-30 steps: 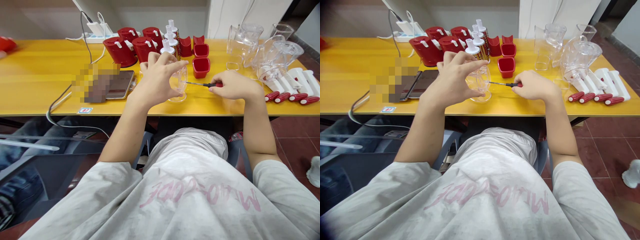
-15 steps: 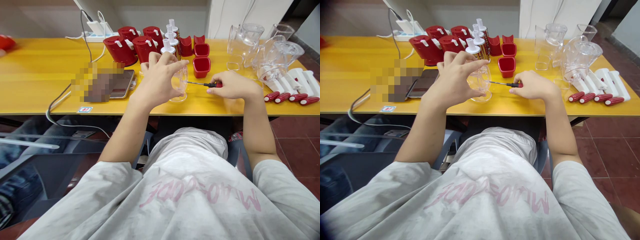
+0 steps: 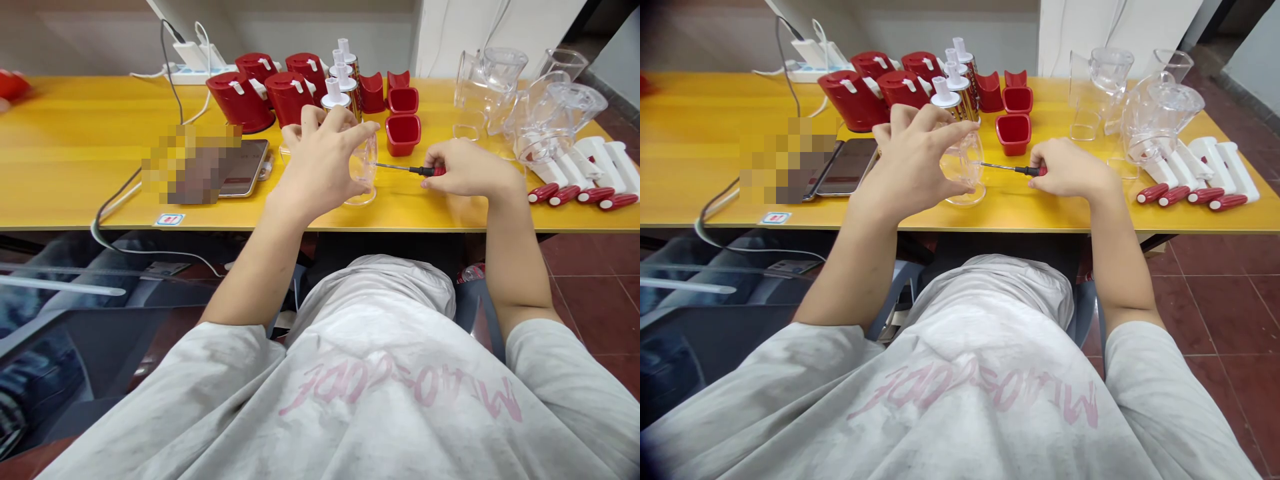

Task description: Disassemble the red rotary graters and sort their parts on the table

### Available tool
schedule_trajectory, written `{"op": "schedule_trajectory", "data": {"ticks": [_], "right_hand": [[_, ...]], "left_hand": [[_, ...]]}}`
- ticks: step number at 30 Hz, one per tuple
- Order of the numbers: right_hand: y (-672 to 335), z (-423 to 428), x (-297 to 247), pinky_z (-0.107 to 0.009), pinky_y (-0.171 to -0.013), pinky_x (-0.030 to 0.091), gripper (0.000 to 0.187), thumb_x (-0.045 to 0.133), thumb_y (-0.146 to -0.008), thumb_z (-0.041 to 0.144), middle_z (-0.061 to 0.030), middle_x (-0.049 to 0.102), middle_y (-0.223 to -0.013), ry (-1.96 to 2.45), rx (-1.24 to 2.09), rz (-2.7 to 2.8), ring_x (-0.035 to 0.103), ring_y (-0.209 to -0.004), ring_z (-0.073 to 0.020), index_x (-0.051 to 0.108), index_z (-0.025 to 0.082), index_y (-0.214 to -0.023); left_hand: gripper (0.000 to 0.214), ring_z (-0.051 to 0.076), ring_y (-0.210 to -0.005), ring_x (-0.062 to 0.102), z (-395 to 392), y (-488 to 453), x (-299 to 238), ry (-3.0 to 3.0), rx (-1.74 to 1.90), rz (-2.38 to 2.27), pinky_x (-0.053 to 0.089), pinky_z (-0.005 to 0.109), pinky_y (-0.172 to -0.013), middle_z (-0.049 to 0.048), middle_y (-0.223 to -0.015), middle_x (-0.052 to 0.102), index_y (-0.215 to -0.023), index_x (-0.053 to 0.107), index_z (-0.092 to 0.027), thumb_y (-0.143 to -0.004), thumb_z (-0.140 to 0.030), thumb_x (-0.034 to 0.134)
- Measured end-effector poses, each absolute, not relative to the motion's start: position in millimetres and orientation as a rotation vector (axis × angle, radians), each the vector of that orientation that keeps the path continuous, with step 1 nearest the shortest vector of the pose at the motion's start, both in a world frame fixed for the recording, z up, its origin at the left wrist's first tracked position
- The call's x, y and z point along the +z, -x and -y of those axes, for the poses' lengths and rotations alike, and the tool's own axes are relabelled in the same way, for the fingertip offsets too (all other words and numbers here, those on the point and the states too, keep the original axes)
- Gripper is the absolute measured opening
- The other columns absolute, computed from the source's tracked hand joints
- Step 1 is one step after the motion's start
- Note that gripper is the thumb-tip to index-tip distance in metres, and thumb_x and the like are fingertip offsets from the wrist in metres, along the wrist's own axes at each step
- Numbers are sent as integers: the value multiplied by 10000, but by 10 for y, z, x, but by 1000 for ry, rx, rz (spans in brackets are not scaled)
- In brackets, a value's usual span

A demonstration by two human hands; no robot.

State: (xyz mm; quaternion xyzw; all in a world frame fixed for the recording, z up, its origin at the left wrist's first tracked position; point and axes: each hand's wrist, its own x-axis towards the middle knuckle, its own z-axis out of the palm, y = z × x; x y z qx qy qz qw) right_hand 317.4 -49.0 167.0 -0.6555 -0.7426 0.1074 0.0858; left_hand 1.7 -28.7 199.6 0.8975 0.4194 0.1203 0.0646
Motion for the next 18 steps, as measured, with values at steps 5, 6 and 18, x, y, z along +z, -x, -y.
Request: {"op": "schedule_trajectory", "data": {"ticks": [5,6,18], "right_hand": [[-3193,489,1653,-506,-1002,644,455,1014,-993,529,-121,918,-1244,1943,309,2212,831,-1105,-379,892,294,-1362],[-3192,492,1656,-503,-996,642,477,1008,-998,560,-119,916,-1237,1938,307,2218,829,-1109,-380,894,296,-1379],[-3227,491,1673,-509,-957,633,368,918,-1055,635,-107,919,-1132,1932,375,2217,837,-1084,-384,913,307,-1222]], "left_hand": [[1244,603,-1681,296,329,-27,2011,-2700,360,-1291,323,886,-1311,58,-1851,645,-2006,499,-557,-889,-950,881],[1223,594,-1679,303,328,-24,2011,-2703,364,-1286,327,890,-1316,65,-1841,653,-2005,504,-545,-907,-943,868],[1044,694,-1729,369,104,-106,1973,-2782,408,-1257,497,973,-1265,118,-1773,707,-1891,670,-610,-889,-697,950]]}}
